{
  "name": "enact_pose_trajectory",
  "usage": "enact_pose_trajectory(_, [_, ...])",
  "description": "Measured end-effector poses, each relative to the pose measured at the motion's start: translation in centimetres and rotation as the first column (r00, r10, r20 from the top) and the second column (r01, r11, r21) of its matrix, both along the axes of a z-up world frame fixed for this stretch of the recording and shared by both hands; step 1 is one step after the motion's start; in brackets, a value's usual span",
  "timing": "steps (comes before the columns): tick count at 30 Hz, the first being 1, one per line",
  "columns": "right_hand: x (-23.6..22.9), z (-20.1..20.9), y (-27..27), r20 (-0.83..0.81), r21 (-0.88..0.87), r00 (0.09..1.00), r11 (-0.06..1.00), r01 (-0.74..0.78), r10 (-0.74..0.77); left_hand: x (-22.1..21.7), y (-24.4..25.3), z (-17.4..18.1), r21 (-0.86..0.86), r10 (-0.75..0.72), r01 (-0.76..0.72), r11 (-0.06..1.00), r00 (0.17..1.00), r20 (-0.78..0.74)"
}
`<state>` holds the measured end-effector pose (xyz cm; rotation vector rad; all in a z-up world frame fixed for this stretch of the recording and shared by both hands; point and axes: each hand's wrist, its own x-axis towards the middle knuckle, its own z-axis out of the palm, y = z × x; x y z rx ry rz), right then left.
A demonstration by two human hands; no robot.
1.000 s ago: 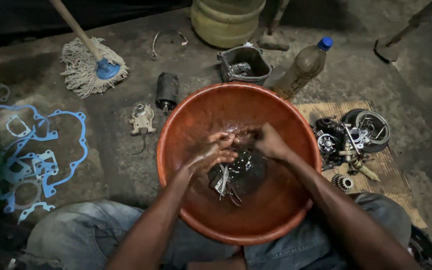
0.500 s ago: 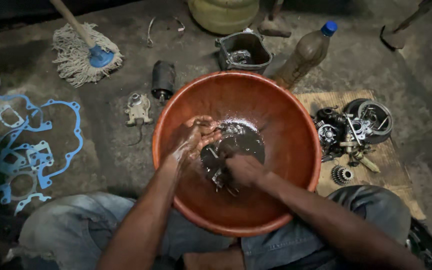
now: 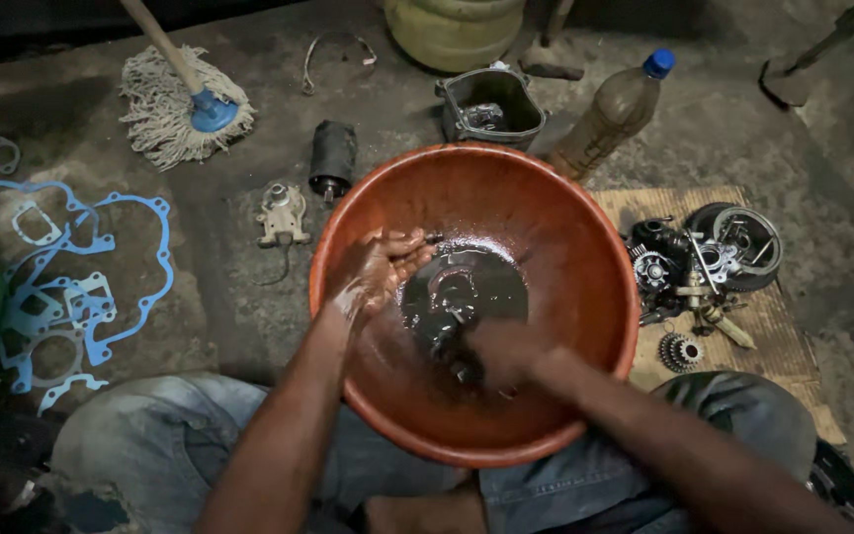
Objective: The person sits on the floor and cleans various small mechanical parts by hand in a large orange basin filled with liquid. They repeatedly pick up parts, scrub them, and pour more liquid from a plastic bottle into the basin to continue the cleaning process.
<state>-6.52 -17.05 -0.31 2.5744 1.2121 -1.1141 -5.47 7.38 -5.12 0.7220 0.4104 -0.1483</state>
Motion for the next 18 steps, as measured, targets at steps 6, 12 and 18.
enact_pose_trajectory(6, [-1.9,-2.9,-0.1,0.015,0.094,0.99,0.985,-0.145,0.144,-0.4,0.4,0.0,-0.027,-0.036,0.037,0.999,0.999,0.039])
enact_pose_trajectory(12, [-0.7,-2.8,-1.4,0.15,-0.119,0.979,0.985,-0.124,0.141,0.1,0.3,-1.3,-0.012,-0.106,0.107,0.994,0.992,0.068])
enact_pose_trajectory(18, [0.6,1.9,-0.9,0.166,-0.036,0.985,0.998,0.047,-0.04,-0.1,0.0,-1.0,0.09,-0.151,0.143,0.986,0.985,0.082])
